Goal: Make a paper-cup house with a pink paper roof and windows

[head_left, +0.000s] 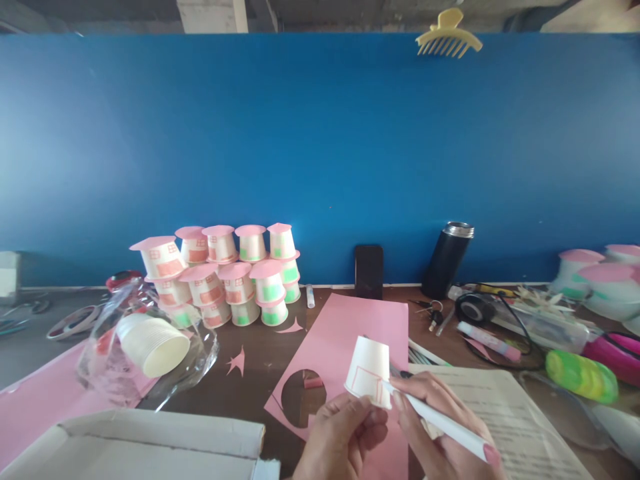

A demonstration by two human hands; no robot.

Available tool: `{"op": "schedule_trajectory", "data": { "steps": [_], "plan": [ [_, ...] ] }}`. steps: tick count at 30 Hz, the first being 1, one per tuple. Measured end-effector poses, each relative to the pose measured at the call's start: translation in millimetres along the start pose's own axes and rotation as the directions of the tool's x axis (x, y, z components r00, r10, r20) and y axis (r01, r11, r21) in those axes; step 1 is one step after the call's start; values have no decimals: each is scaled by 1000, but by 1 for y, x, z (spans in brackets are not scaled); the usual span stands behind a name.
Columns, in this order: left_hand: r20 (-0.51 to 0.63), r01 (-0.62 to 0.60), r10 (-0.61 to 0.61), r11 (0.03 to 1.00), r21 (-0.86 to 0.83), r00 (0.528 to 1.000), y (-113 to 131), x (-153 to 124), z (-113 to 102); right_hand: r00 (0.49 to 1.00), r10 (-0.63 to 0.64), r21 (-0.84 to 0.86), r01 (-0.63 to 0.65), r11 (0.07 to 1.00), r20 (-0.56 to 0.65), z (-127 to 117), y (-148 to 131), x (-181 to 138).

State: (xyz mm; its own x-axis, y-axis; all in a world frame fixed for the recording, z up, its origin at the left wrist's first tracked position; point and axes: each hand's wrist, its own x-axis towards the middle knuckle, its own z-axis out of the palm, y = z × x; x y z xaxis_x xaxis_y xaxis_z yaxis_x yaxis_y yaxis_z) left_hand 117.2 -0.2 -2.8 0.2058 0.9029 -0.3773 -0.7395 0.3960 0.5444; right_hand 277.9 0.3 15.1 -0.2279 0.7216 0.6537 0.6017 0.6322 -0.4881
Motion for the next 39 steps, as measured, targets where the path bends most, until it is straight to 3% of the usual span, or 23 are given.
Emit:
{"op": "schedule_trajectory", "data": {
  "steps": [23, 39],
  "plan": [
    [6, 7, -7, 1000, -1, 1000, -1, 1, -1, 1000, -4, 7, 4, 1000, -5, -1, 0, 1],
    [-43, -1, 1, 1000, -2, 999, 1, 0, 1, 997, 15, 31, -18, 999, 75, -1, -8, -1]
  ]
}}
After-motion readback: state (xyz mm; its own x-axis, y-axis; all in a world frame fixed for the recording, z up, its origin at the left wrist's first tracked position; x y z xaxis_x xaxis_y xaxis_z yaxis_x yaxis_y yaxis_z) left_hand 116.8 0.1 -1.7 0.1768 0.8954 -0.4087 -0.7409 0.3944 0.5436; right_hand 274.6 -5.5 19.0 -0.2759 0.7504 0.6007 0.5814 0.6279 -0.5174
